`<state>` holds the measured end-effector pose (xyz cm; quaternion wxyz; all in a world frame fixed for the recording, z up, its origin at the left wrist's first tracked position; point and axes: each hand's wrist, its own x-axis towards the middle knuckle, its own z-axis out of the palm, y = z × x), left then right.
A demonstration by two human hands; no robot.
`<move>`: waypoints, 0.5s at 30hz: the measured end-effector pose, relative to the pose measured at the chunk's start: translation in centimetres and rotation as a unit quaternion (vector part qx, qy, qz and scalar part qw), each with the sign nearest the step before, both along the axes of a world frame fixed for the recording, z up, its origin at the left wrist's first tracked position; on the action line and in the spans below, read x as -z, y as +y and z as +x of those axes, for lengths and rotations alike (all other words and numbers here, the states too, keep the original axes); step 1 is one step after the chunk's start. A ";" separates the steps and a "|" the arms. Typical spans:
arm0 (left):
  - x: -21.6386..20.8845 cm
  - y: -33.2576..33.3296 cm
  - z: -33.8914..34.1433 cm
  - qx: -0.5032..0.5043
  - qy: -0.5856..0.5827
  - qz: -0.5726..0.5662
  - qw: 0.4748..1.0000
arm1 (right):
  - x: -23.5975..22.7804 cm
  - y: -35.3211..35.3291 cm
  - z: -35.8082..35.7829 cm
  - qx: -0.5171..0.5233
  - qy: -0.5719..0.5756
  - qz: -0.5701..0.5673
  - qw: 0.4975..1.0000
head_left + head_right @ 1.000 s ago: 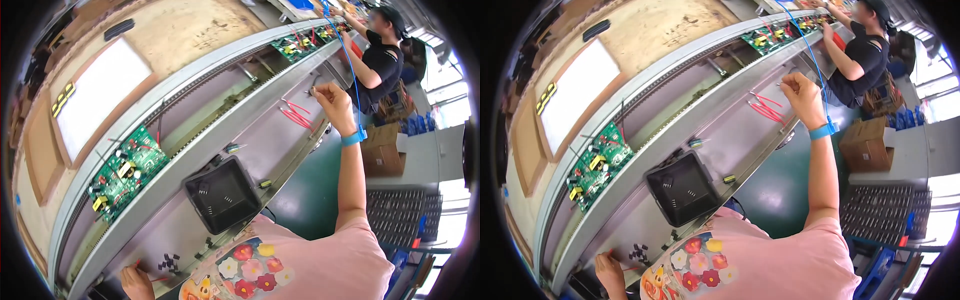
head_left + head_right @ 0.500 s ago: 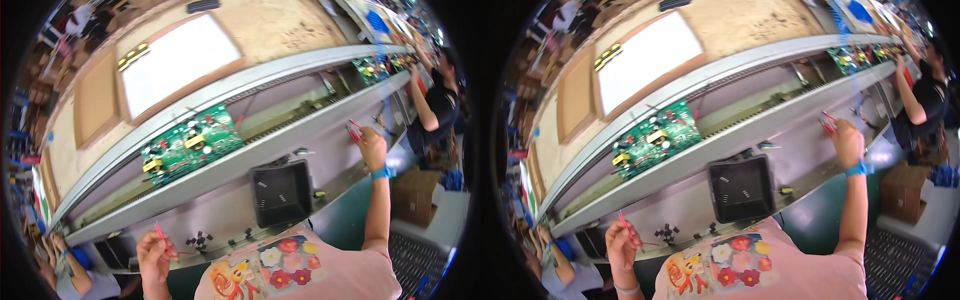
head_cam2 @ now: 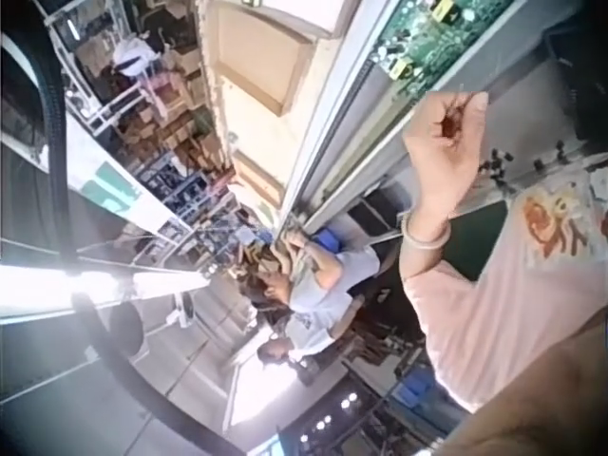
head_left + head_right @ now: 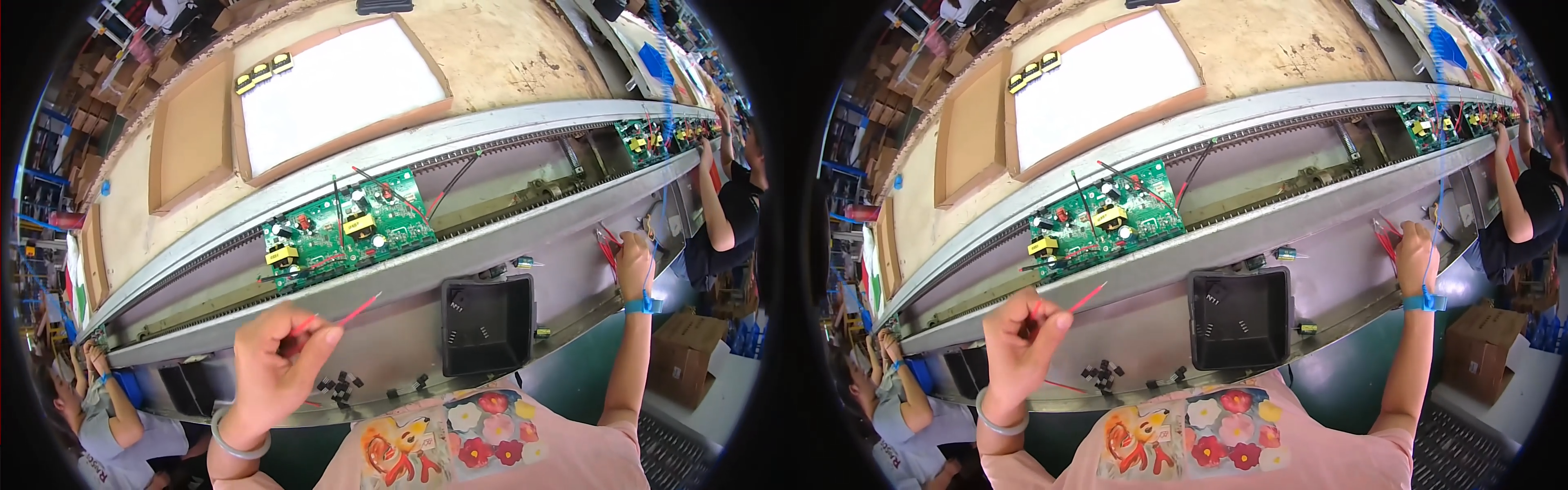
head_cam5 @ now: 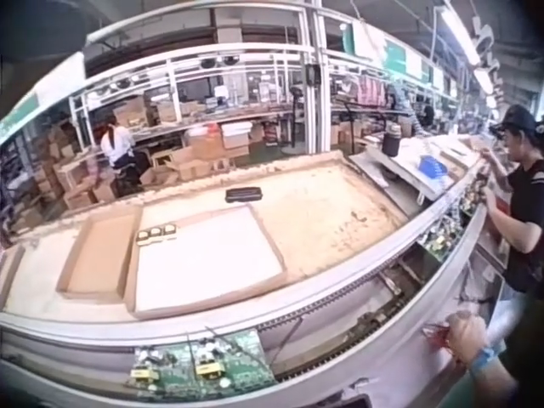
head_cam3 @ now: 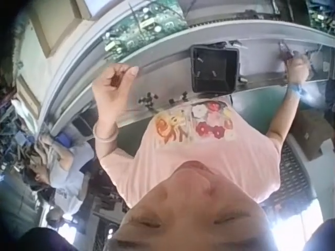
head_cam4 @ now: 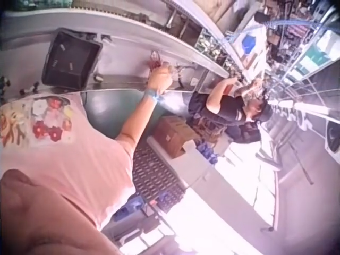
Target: The person assembles circuit boards on an assembly line by inserting electronic components, transformers, and wires into the boards by hand. The person also places small components into a container and slides the circuit boards along the conveyor track.
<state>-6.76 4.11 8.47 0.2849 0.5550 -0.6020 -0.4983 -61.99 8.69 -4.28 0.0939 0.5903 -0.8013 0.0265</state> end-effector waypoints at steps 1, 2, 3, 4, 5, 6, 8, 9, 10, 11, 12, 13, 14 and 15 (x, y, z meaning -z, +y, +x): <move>-0.2 -0.9 -0.5 0.020 -0.058 -0.080 0.995 | -0.2 0.0 0.2 0.006 0.015 0.013 1.000; -0.2 -1.9 -1.0 0.041 -0.115 -0.158 0.980 | -0.6 0.0 0.8 0.007 0.014 0.013 1.000; -0.3 -2.9 -1.6 0.040 -0.117 -0.158 0.980 | -1.2 -0.2 1.7 0.016 0.003 0.023 1.000; -0.3 -3.8 -2.3 0.072 -0.169 -0.259 0.948 | -1.8 -0.2 2.1 0.025 -0.008 0.034 0.999; -0.2 -4.8 -2.8 0.103 -0.216 -0.356 0.903 | -2.3 0.0 2.0 0.025 -0.008 0.036 0.999; -0.1 -5.5 -3.2 0.101 -0.217 -0.355 0.904 | -2.7 0.3 1.8 0.002 -0.030 0.001 1.000; 0.5 -6.6 -4.0 0.130 -0.312 -0.442 0.831 | -3.6 0.9 1.6 -0.042 -0.054 -0.061 0.996; 0.8 -7.0 -4.4 0.130 -0.314 -0.440 0.831 | -4.1 1.0 1.7 -0.043 -0.055 -0.059 0.996; 1.2 -7.3 -4.7 0.149 -0.321 -0.439 0.826 | -4.6 1.0 2.0 -0.056 -0.093 -0.086 0.990; 1.8 -7.7 -5.1 0.172 -0.323 -0.439 0.821 | -5.3 1.2 2.4 -0.063 -0.128 -0.113 0.983; 2.3 -7.8 -5.3 0.177 -0.327 -0.425 0.825 | -5.8 1.0 3.2 -0.069 -0.149 -0.125 0.978; 2.5 -8.0 -5.4 0.180 -0.327 -0.423 0.826 | -6.1 0.7 4.0 -0.067 -0.151 -0.122 0.979; 2.6 -8.0 -5.5 0.180 -0.346 -0.425 0.817 | -6.4 0.3 4.9 -0.054 -0.191 -0.137 0.971; 2.8 -8.2 -5.6 0.181 -0.361 -0.429 0.808 | -6.7 0.0 5.8 -0.038 -0.228 -0.151 0.961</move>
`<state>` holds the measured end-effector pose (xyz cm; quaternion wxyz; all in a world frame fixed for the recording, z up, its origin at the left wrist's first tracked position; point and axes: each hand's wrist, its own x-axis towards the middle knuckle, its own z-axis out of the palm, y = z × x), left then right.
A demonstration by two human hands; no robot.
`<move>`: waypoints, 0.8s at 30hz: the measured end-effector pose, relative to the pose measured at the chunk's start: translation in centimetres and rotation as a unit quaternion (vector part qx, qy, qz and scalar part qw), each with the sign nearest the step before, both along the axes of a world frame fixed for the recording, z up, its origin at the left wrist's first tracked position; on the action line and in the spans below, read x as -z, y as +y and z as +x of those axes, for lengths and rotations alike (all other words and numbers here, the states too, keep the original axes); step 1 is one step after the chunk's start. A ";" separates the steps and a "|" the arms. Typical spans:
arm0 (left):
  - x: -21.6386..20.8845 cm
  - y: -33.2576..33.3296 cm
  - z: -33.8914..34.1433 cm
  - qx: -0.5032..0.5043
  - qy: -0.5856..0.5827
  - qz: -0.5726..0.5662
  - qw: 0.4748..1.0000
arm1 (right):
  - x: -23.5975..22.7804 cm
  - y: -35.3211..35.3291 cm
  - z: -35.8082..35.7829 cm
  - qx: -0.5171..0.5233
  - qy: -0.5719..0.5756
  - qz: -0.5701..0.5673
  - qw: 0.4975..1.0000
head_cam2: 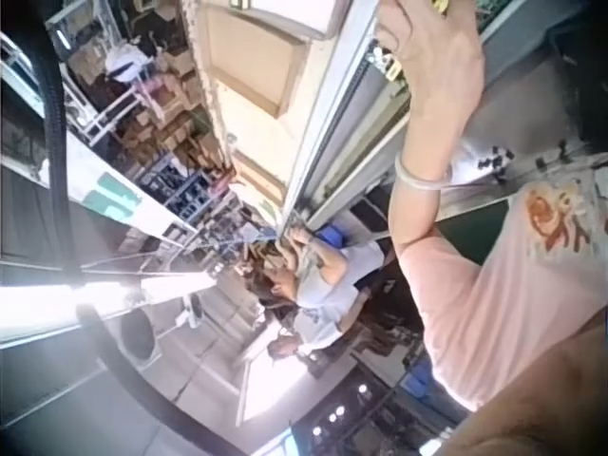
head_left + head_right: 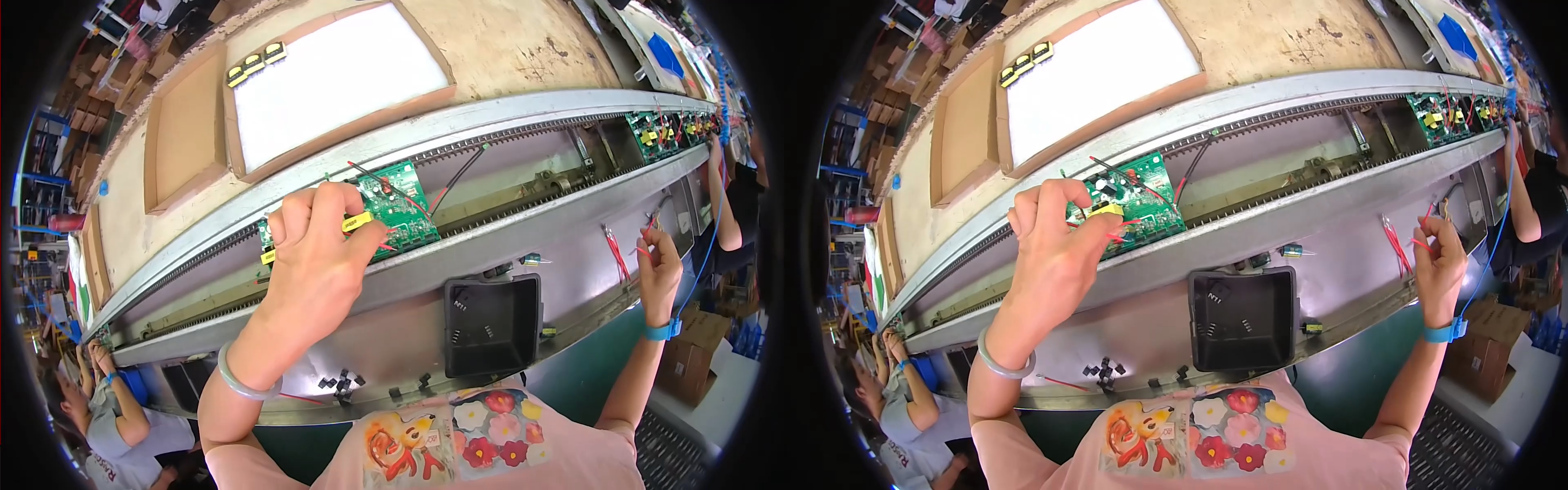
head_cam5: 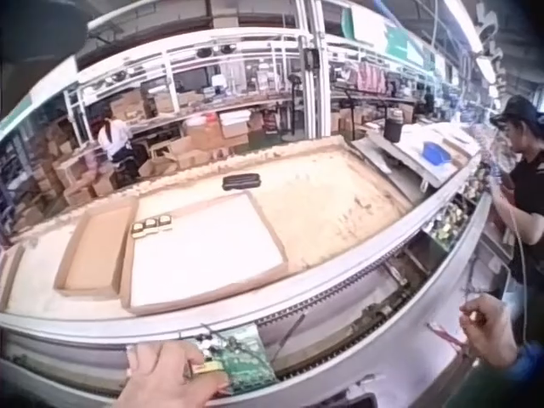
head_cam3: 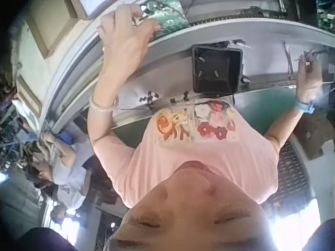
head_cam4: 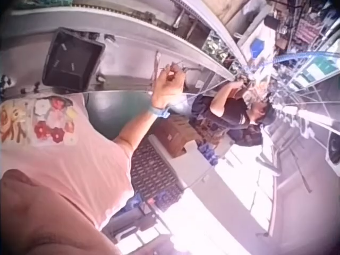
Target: The person assembles circuit boards on an assembly line by inserting electronic components, transformers, and wires into the boards by hand. The person also places small components into a container and slides the circuit boards along the conveyor track.
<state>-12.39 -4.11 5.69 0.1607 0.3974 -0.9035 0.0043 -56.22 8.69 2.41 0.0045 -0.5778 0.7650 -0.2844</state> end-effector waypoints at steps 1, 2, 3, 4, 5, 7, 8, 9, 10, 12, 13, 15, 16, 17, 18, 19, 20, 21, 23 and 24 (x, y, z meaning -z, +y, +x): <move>0.1 -0.1 -0.1 0.003 0.000 0.003 1.000 | -0.4 -0.4 1.1 -0.001 -0.030 -0.003 1.000; 0.2 -0.2 -0.1 -0.001 0.000 0.004 1.000 | -0.9 -0.9 2.2 -0.001 -0.031 -0.001 1.000; 0.2 -0.2 -0.2 -0.004 0.001 0.005 1.000 | -1.4 -1.3 3.3 -0.016 -0.047 -0.005 0.999; 0.3 -0.3 -0.2 -0.002 0.000 0.007 1.000 | -1.6 -1.8 4.1 -0.031 -0.064 -0.008 0.997; 0.3 -0.4 -0.4 0.000 0.000 0.006 1.000 | -1.3 -2.1 4.5 -0.043 -0.083 -0.024 0.995; 0.3 -0.4 -0.5 0.003 0.000 0.006 1.000 | -1.8 -2.6 5.4 -0.064 -0.076 -0.025 0.995; 0.3 -0.3 -0.5 0.003 -0.006 0.012 1.000 | -2.0 -2.8 5.9 -0.087 -0.069 -0.025 0.993; 0.4 -0.3 -0.5 0.002 -0.013 0.018 1.000 | -2.1 -3.0 6.2 -0.088 -0.070 -0.024 0.993; 0.4 -0.2 -0.5 0.002 -0.013 0.019 1.000 | -2.2 -3.1 6.5 -0.095 -0.073 -0.024 0.993; 0.5 -0.2 -0.3 -0.002 -0.035 0.034 0.999 | -2.4 -3.4 7.0 -0.102 -0.076 -0.022 0.992; 0.5 -0.2 -0.3 -0.002 -0.035 0.035 0.999 | -2.5 -3.5 7.2 -0.104 -0.080 -0.017 0.991; 0.5 -0.3 -0.4 0.002 -0.035 0.032 0.999 | -2.6 -3.3 7.5 -0.102 -0.082 -0.010 0.991; 0.5 -0.5 -0.5 0.004 -0.033 0.034 0.999 | -2.5 -3.1 7.8 -0.098 -0.119 -0.006 0.988; 0.4 -0.6 -0.7 0.006 -0.033 0.032 0.999 | -2.5 -3.0 8.1 -0.097 -0.158 -0.003 0.983; 0.3 -0.8 -0.9 0.008 -0.032 0.029 0.999 | -2.7 -3.2 8.8 -0.098 -0.157 -0.002 0.983; 0.4 -0.9 -1.2 0.007 -0.031 0.029 0.999 | -3.1 -3.5 9.8 -0.159 -0.177 -0.011 0.971; 0.7 -1.1 -1.5 0.002 -0.026 0.013 1.000 | -3.5 -4.0 11.1 -0.222 -0.195 -0.018 0.955; 0.8 -1.1 -1.7 -0.002 -0.023 -0.004 1.000 | -3.8 -4.5 12.1 -0.224 -0.195 -0.018 0.955; 0.8 -0.9 -1.6 -0.021 0.007 -0.006 1.000 | -4.2 -6.3 14.2 -0.350 -0.176 -0.010 0.920; 0.7 -0.8 -1.7 -0.032 0.039 -0.007 0.999 | -4.1 -7.1 15.2 -0.348 -0.173 -0.010 0.921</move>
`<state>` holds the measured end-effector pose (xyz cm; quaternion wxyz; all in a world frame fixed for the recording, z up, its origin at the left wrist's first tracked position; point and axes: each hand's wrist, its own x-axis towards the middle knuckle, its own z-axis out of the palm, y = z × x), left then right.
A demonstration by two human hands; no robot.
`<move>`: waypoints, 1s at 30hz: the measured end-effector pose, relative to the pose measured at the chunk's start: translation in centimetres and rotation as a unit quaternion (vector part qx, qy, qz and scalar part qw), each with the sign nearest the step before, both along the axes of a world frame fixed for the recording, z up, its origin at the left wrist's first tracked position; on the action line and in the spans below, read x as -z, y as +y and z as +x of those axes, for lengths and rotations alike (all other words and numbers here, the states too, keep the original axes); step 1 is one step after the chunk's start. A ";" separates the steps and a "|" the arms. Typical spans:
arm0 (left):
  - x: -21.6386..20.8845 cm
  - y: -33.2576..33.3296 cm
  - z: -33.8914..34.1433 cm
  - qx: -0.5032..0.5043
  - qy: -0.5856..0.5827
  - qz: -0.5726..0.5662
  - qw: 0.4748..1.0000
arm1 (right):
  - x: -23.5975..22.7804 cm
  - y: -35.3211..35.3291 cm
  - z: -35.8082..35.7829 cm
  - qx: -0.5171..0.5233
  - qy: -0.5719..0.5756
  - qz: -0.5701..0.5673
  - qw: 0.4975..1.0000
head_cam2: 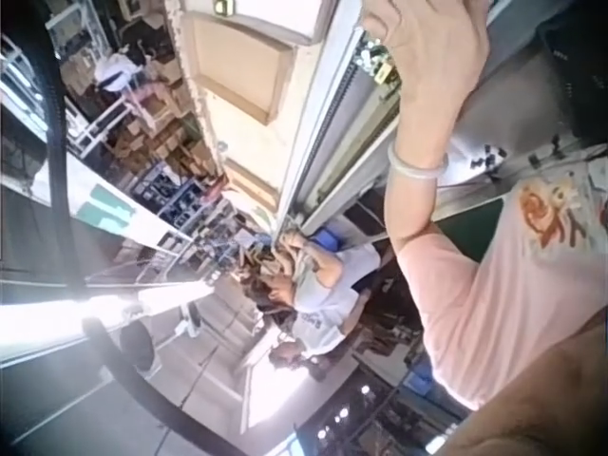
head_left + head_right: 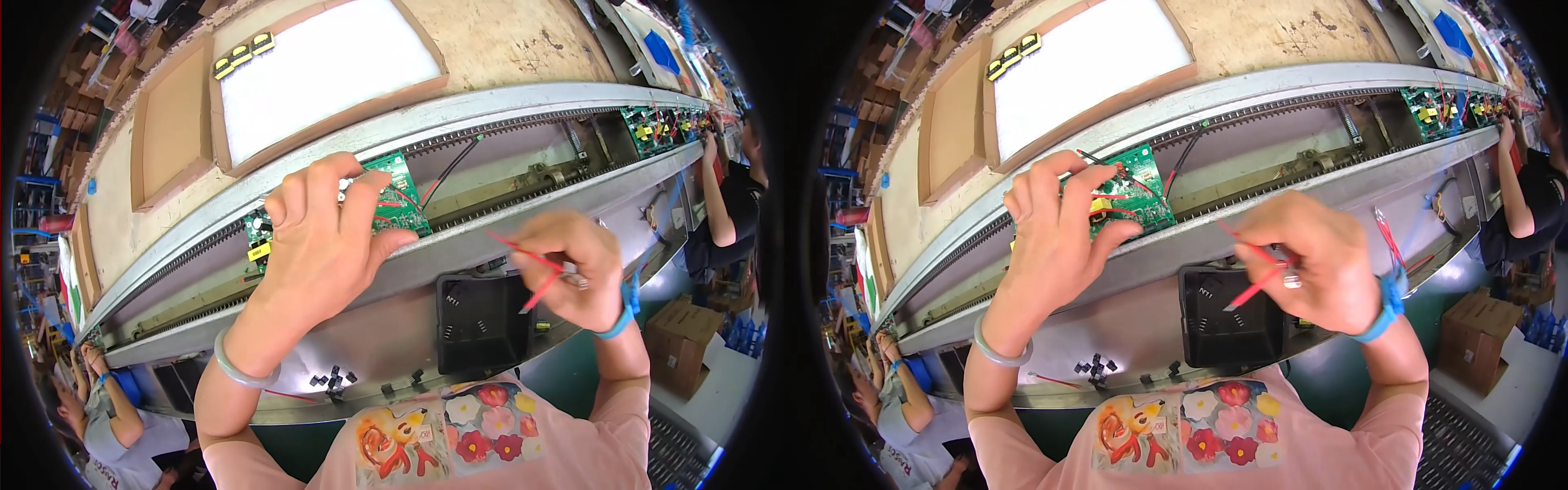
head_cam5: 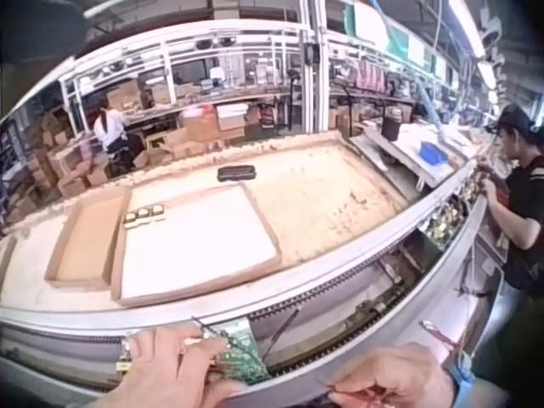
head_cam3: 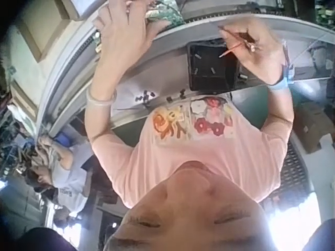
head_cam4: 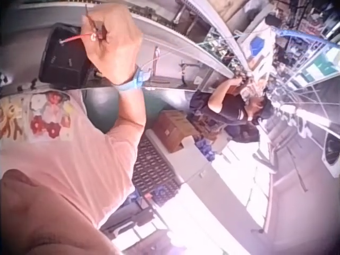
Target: The person assembles circuit boards on an assembly line by inserting electronic components, transformers, and wires into the boards by hand. The person also places small components into a container and slides the circuit boards along the conveyor track.
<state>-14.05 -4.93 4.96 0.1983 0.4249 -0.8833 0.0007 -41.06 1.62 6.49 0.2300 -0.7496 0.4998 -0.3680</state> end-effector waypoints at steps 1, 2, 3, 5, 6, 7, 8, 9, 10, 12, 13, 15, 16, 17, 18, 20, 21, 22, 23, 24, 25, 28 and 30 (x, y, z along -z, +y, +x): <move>0.1 0.0 0.2 0.001 0.003 0.000 1.000 | 0.5 -1.0 0.9 -0.040 -0.005 -0.025 0.999; 0.2 0.0 0.8 -0.008 0.031 -0.009 0.999 | 1.0 -1.8 1.7 -0.083 -0.010 -0.050 0.995; 0.3 0.0 1.3 -0.016 0.058 -0.018 0.998 | 1.6 -2.4 2.3 -0.085 -0.008 -0.050 0.995; 0.2 0.1 2.9 -0.024 0.073 -0.033 0.997 | 2.7 -3.5 3.3 -0.094 -0.010 -0.041 0.995; 0.1 0.2 3.5 -0.030 0.086 -0.049 0.995 | 3.1 -3.9 3.6 -0.099 -0.008 -0.041 0.994; -0.2 0.2 4.0 -0.028 0.119 -0.094 0.988 | 3.4 -4.2 3.9 -0.101 -0.001 -0.042 0.994; -0.9 0.5 4.6 -0.034 0.118 -0.093 0.988 | 3.8 -4.6 4.1 -0.103 0.005 -0.042 0.994; -1.6 0.8 5.3 -0.034 0.074 -0.131 0.988 | 4.1 -4.7 4.1 -0.097 0.014 -0.043 0.994; -2.2 1.2 5.9 -0.034 0.029 -0.168 0.985 | 4.4 -4.8 4.1 -0.098 0.017 -0.040 0.994; -2.8 2.1 7.3 -0.057 0.027 -0.178 0.982 | 4.7 -5.0 4.4 -0.095 0.011 -0.016 0.995; -2.9 2.4 8.0 -0.077 0.022 -0.164 0.983 | 4.8 -5.0 4.4 -0.097 0.012 -0.014 0.995; -2.6 3.0 9.3 -0.120 0.027 -0.121 0.985 | 4.9 -5.1 4.6 -0.102 0.011 -0.012 0.995; -2.2 3.2 9.9 -0.120 0.028 -0.119 0.985 | 4.9 -5.1 4.6 -0.102 0.012 -0.011 0.995; -1.8 3.4 10.4 -0.136 0.020 -0.109 0.985 | 4.8 -5.1 4.6 -0.102 0.009 -0.002 0.995; -1.6 3.7 10.8 -0.151 0.013 -0.099 0.983 | 4.7 -5.1 4.7 -0.100 0.007 0.007 0.995; -1.7 4.2 11.0 -0.148 -0.019 -0.104 0.983 | 4.4 -5.0 4.6 -0.101 0.027 0.011 0.995; -1.6 4.3 11.1 -0.144 -0.051 -0.110 0.982 | 4.3 -5.0 4.6 -0.101 0.045 0.014 0.994; -1.6 4.3 11.1 -0.145 -0.051 -0.109 0.982 | 4.4 -5.0 4.6 -0.102 0.046 0.015 0.994; -1.6 4.3 11.2 -0.136 -0.049 -0.113 0.983 | 4.3 -5.0 4.6 -0.102 0.052 0.000 0.993; -1.5 4.2 11.2 -0.126 -0.047 -0.118 0.984 | 4.2 -5.0 4.6 -0.103 0.059 -0.016 0.993; -1.5 4.2 11.2 -0.127 -0.047 -0.118 0.984 | 4.1 -5.0 4.7 -0.104 0.059 -0.016 0.993; -0.9 4.1 10.8 -0.146 0.009 -0.059 0.987 | 3.9 -5.2 5.1 -0.093 0.055 0.008 0.994; -0.5 4.1 10.5 -0.170 0.007 -0.053 0.984 | 3.8 -5.2 5.2 -0.090 0.061 -0.002 0.994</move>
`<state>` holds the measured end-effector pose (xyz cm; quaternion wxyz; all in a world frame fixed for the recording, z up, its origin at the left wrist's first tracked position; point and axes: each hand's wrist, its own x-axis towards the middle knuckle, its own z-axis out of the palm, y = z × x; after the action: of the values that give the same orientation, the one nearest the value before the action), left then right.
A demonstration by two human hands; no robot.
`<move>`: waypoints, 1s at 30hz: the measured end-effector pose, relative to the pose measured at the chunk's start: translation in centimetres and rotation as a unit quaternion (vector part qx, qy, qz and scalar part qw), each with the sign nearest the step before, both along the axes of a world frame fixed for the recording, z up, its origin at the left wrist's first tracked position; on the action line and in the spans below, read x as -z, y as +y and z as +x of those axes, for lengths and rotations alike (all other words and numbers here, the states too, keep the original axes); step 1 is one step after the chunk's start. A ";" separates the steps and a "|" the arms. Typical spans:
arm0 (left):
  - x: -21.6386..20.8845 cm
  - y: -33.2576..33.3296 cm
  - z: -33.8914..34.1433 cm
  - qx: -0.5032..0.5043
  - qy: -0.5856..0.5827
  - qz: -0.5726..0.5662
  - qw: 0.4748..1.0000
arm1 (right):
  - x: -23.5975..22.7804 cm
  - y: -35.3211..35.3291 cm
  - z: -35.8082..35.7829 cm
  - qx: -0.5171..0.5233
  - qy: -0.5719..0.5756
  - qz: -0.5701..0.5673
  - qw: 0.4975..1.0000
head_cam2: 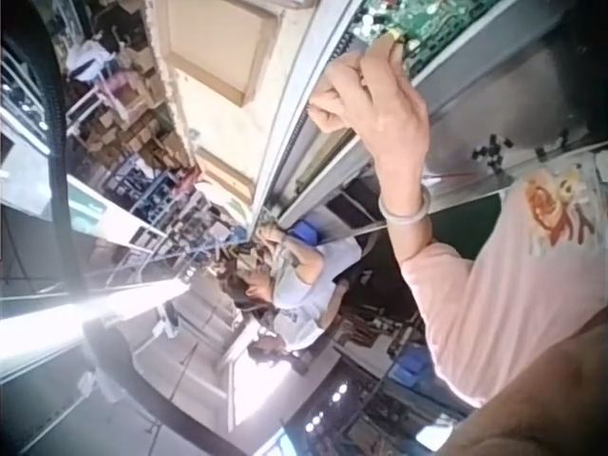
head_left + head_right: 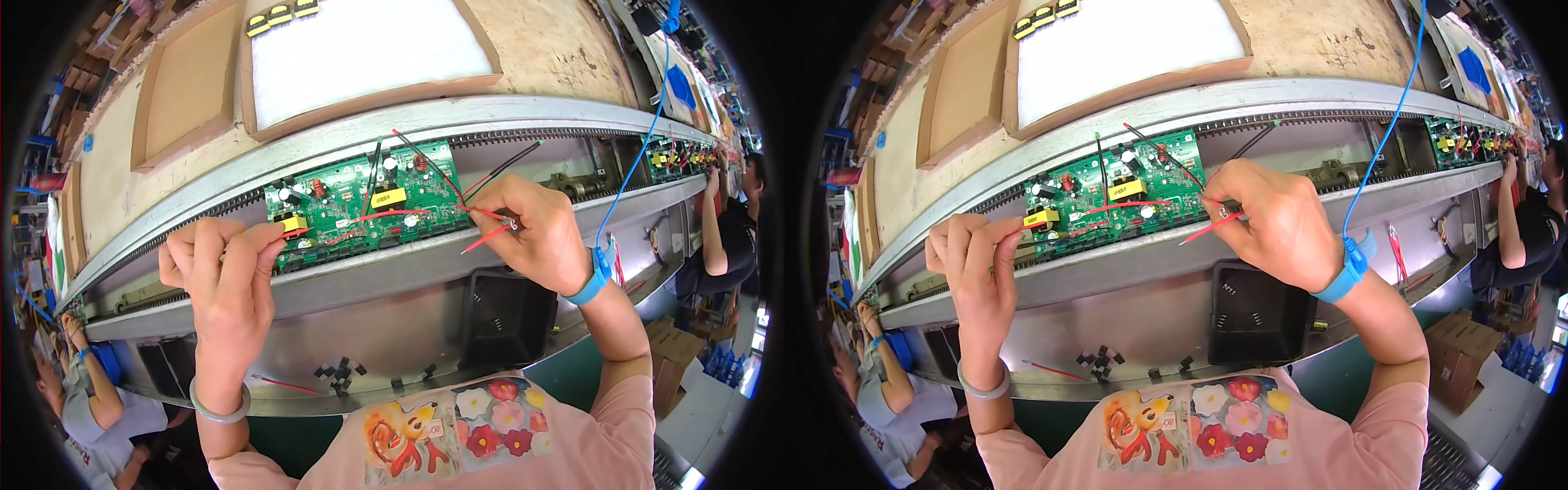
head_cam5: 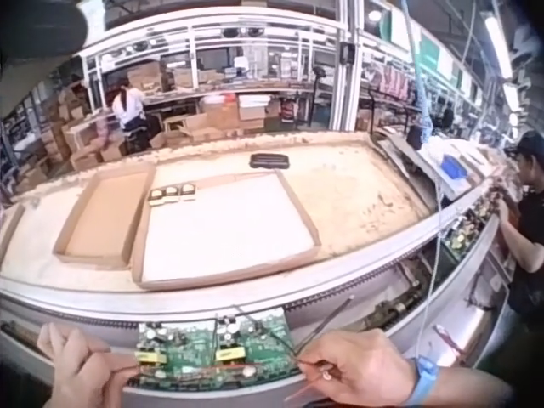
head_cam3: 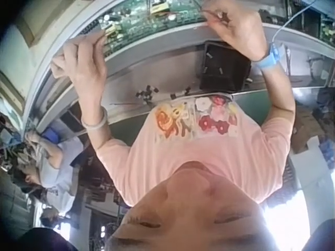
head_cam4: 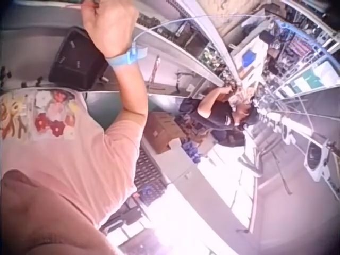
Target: The person assembles circuit boards on an assembly line by inserting electronic components, transformers, and wires into the boards by hand. The person also places small components into a container and slides the circuit boards along the conveyor track.
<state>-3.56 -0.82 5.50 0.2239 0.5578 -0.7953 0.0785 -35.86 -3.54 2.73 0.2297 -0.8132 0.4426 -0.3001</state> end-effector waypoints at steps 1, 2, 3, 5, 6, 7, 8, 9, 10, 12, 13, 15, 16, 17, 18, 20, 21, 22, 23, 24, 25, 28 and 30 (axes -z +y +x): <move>-0.1 0.0 -0.1 -0.001 0.000 0.000 1.000 | 0.1 -0.1 0.0 -0.001 0.000 0.000 1.000; -0.2 0.0 -0.2 0.005 -0.021 -0.009 1.000 | 0.2 -0.1 0.0 -0.005 -0.001 0.000 1.000; -0.3 -0.1 -0.2 0.012 -0.041 -0.018 0.999 | 0.3 -0.2 0.0 -0.008 -0.003 0.000 1.000; -0.4 0.0 -0.3 0.016 -0.055 -0.012 0.998 | 0.5 -0.2 0.1 -0.004 -0.005 -0.005 1.000; -0.5 0.0 -0.3 0.021 -0.068 -0.006 0.997 | 0.5 -0.3 0.3 0.000 -0.007 -0.011 1.000; -0.5 -0.1 -0.4 0.018 -0.071 -0.005 0.997 | 0.5 -0.4 0.4 -0.002 -0.009 -0.010 1.000; -0.4 -0.3 -0.5 0.022 -0.066 0.012 0.998 | 0.4 -0.5 0.7 0.018 0.013 -0.002 1.000; -0.4 -0.5 -0.6 0.027 -0.061 0.028 0.997 | 0.2 -0.5 0.9 0.038 0.036 0.007 0.999; -0.3 -0.6 -0.7 0.022 -0.065 0.028 0.997 | -0.2 -0.6 1.1 0.033 0.031 0.006 0.999; 0.0 -1.0 -0.9 0.053 -0.045 0.048 0.996 | -1.1 -0.9 1.5 0.017 0.094 0.032 0.995; 0.0 -1.1 -1.1 0.057 -0.035 0.055 0.996 | -1.6 -0.8 1.7 0.012 0.090 0.030 0.995; 0.0 -1.3 -1.2 0.065 -0.046 0.069 0.994 | -2.4 -0.3 2.2 -0.006 0.062 0.017 0.998; 0.0 -1.5 -1.2 0.079 -0.053 0.083 0.992 | -2.5 -0.1 2.4 -0.011 0.059 0.017 0.998; 0.0 -1.7 -1.3 0.087 -0.061 0.094 0.990 | -2.6 0.1 2.4 -0.020 0.047 0.012 0.999; -0.2 -1.9 -1.3 0.085 -0.062 0.096 0.990 | -2.8 0.3 2.5 -0.029 0.034 0.008 0.999; -0.4 -2.3 -1.3 0.102 -0.095 0.109 0.984 | -3.6 0.7 2.8 -0.046 0.037 0.013 0.998; -0.4 -2.5 -1.2 0.100 -0.095 0.109 0.984 | -4.3 1.0 3.1 -0.051 0.018 0.066 0.996; -0.2 -2.6 -1.1 0.106 -0.098 0.110 0.983 | -4.7 1.1 3.4 -0.057 0.000 0.120 0.991; -0.1 -2.9 -1.3 0.116 -0.101 0.111 0.982 | -4.5 1.1 3.3 -0.055 0.001 0.119 0.991; 0.0 -3.1 -1.4 0.118 -0.100 0.110 0.982 | -4.3 1.1 3.3 -0.061 -0.010 0.105 0.993; 0.0 -3.3 -1.5 0.121 -0.101 0.116 0.981 | -4.1 1.0 3.3 -0.067 -0.020 0.092 0.993; -0.1 -3.4 -1.5 0.121 -0.109 0.119 0.980 | -4.3 0.9 3.4 -0.073 -0.025 0.091 0.993; 0.0 -3.5 -1.5 0.123 -0.111 0.115 0.979 | -4.3 0.9 3.7 -0.069 -0.035 0.087 0.993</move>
<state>-5.08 -4.34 5.50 0.0763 0.4655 -0.8815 0.0203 -32.18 -2.66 7.06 0.3351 -0.8078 0.4017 -0.2718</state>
